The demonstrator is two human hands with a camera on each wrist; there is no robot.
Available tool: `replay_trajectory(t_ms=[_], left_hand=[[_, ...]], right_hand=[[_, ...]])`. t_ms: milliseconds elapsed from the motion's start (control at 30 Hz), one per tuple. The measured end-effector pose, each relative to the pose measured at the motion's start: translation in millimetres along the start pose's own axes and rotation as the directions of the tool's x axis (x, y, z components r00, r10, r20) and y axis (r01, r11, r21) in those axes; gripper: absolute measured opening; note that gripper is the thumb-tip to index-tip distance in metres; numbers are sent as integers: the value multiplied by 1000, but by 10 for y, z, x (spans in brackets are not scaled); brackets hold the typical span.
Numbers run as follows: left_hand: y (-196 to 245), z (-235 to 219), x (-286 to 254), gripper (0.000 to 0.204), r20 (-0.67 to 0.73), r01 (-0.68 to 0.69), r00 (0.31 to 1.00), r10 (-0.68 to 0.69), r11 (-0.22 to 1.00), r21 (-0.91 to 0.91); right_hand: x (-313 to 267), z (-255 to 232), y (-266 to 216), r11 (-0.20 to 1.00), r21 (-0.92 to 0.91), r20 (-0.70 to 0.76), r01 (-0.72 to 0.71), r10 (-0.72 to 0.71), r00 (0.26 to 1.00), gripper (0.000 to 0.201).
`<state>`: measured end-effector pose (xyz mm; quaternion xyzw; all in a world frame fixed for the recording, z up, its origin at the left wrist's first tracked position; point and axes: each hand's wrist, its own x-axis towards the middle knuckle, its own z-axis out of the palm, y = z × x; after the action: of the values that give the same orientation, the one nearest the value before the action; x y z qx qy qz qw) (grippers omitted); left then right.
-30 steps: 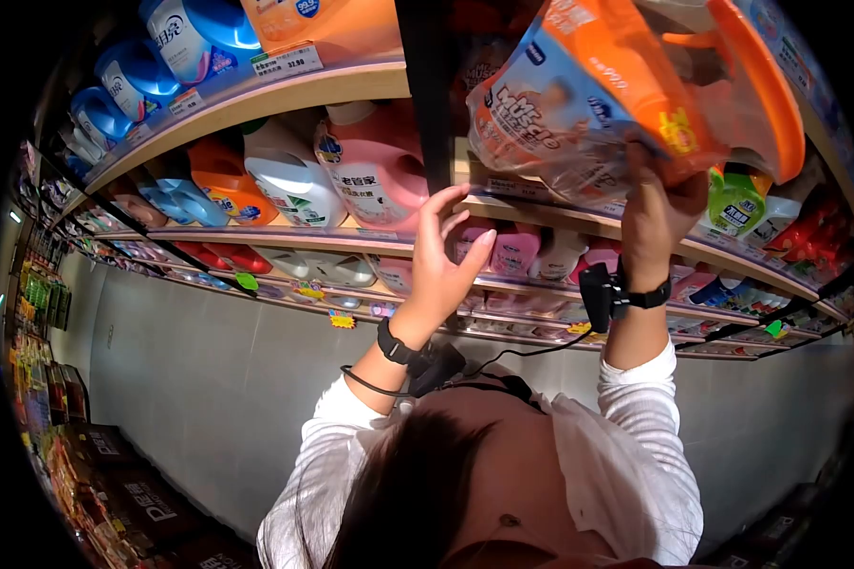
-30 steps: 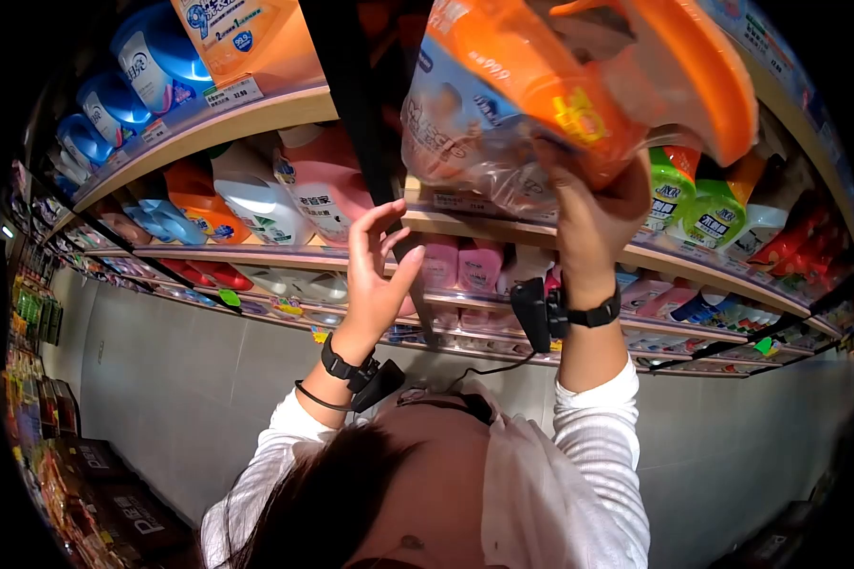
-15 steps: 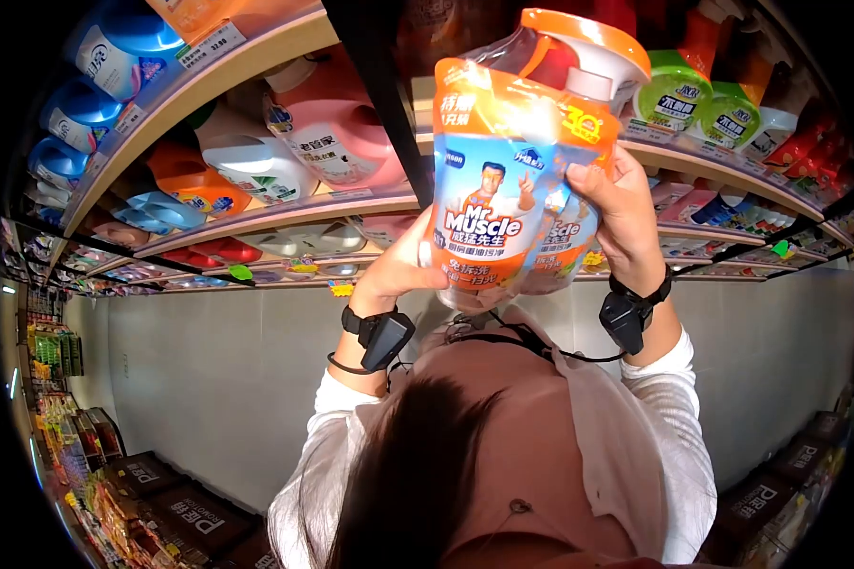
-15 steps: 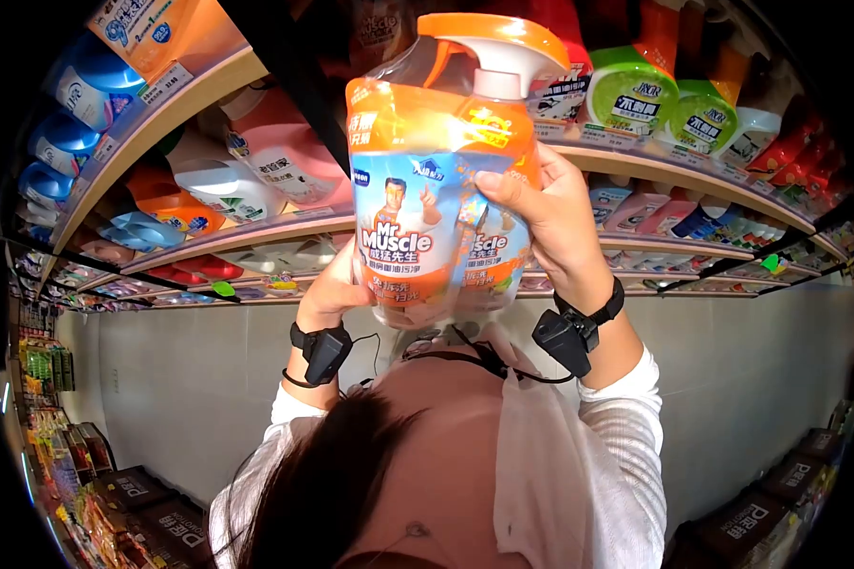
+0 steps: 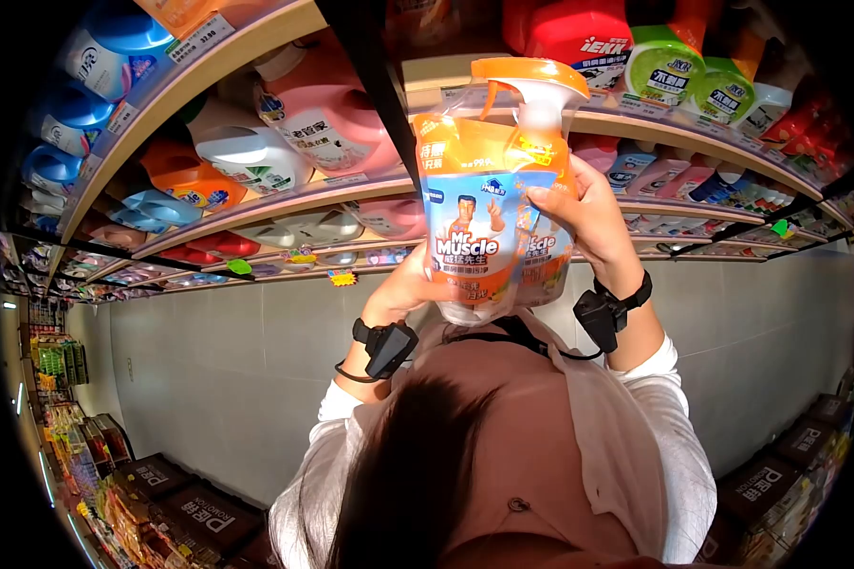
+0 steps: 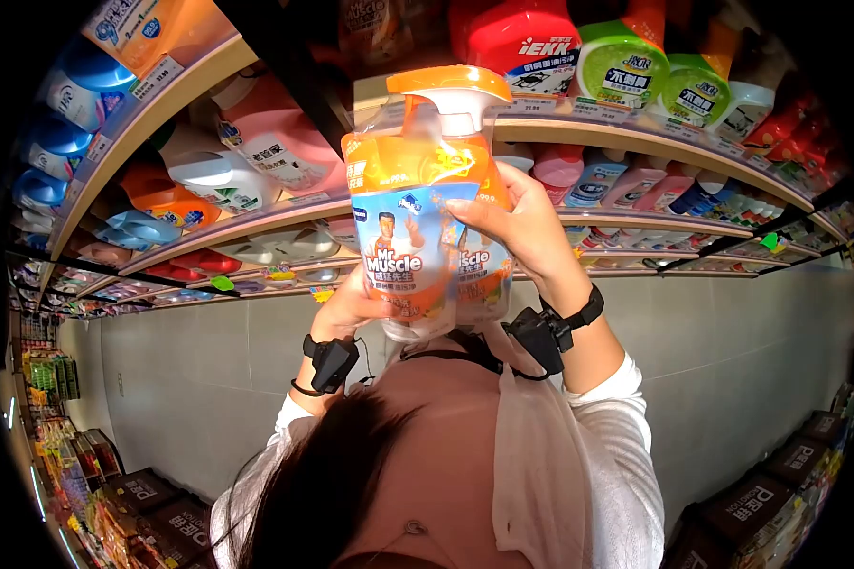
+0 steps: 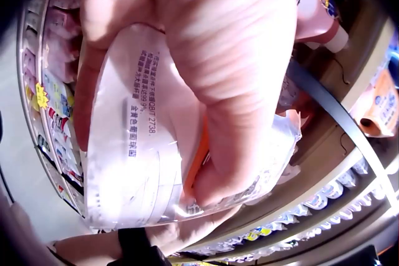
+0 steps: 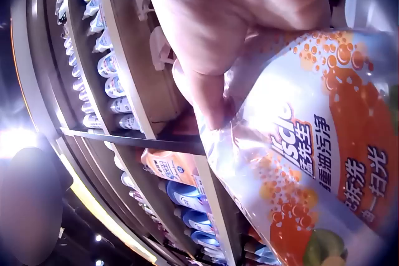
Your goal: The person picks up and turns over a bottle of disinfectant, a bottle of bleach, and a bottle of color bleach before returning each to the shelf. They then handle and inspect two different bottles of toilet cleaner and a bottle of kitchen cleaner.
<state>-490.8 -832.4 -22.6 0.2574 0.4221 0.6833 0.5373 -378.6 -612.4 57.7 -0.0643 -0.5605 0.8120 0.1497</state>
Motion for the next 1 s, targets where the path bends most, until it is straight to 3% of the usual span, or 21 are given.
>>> replay_trajectory(t_ms=[133, 400, 500, 533, 633, 700, 767, 933, 1000], left_hand=[[7, 89, -50, 84, -14, 28, 1000, -27, 998, 63], [8, 104, -131, 91, 82, 7, 996, -26, 974, 226], [-80, -27, -152, 96, 242, -15, 969, 53, 988, -155], [-60, -4, -136, 104, 273, 13, 962, 27, 990, -144], [-319, -148, -84, 88, 278, 145, 960, -10, 871, -469], [-645, -42, 103, 72, -4, 47, 998, -61, 805, -592], [-715, 101, 163, 65, -134, -10, 986, -96, 776, -630], [175, 953, 46, 79, -78, 31, 993, -93, 817, -576], [177, 976, 68, 83, -82, 61, 989, -126, 835, -546]], right_hand=[[-48, -66, 94, 999, 53, 69, -12, 8, 998, 52], [-124, -227, 299, 978, 202, -2, -54, 56, 998, 53], [-147, -276, 348, 952, 302, 12, -57, 56, 998, 55], [-154, -278, 360, 949, 313, 18, -44, 40, 999, 59], [-140, -231, 356, 937, 348, 39, 0, -14, 999, 63], [-106, -202, 384, 914, 405, 93, -27, -12, 996, 65], [-69, -140, 405, 892, 451, 113, -28, -26, 993, 66], [30, -90, 461, 881, 472, 120, -30, -31, 992, 75], [53, -95, 466, 885, 463, 137, -45, -22, 990, 81]])
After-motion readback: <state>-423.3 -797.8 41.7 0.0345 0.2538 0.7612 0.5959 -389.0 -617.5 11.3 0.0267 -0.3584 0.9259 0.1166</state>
